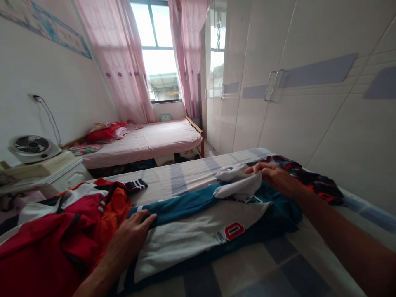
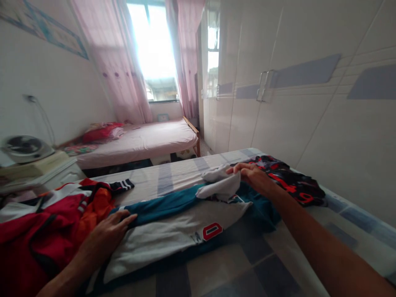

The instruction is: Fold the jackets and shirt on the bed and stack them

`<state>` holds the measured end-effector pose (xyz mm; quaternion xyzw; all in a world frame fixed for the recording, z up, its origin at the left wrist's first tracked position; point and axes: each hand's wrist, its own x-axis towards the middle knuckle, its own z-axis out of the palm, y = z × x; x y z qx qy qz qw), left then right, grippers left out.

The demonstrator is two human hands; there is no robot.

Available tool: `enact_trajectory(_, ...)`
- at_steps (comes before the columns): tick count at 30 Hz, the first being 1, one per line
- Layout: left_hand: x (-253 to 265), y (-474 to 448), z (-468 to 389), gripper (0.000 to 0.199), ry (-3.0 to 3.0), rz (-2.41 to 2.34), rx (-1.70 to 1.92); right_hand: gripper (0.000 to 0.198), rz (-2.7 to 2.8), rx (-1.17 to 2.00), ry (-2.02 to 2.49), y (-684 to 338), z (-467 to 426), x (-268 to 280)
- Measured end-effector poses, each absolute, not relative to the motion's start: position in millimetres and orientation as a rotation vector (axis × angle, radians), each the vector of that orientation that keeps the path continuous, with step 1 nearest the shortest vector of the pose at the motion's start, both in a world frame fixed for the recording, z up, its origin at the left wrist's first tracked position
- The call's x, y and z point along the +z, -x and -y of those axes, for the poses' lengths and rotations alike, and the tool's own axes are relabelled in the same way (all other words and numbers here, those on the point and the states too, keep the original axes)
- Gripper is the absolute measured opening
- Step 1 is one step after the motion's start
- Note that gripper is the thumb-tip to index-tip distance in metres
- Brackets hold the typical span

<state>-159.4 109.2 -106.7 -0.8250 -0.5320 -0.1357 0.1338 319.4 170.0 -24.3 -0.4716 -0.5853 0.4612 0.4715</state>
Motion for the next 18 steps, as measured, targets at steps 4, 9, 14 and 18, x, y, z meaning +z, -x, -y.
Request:
enact_trajectory(4, -114.0, 176.0, -105.0, 0.031, 2.613, 1.632, -0.639, 0.014, 1.197, 1.157, 1.251, -332.4, -165.2, -60.8)
enact_trajectory(9, -88.6, 150.8, -116.2, 0.029, 2.498, 1.718, -0.883, 0.019, 1.204, 1.037, 1.183, -310.5, -178.5, -43.8)
enact_trajectory(14, -83.4, 107.5, -127.4, 0.031, 2.670, 1.649, -0.826, 0.026, 1.773, 1.188, 1.048, -276.9, -161.0, -22.5)
enact_trajectory(18, -86.8, 102.6, -138.8, 0.036, 2.625, 1.717, -0.644, 0.025, 1.834, 0.930, 1.279, -288.4, -155.8, -40.5)
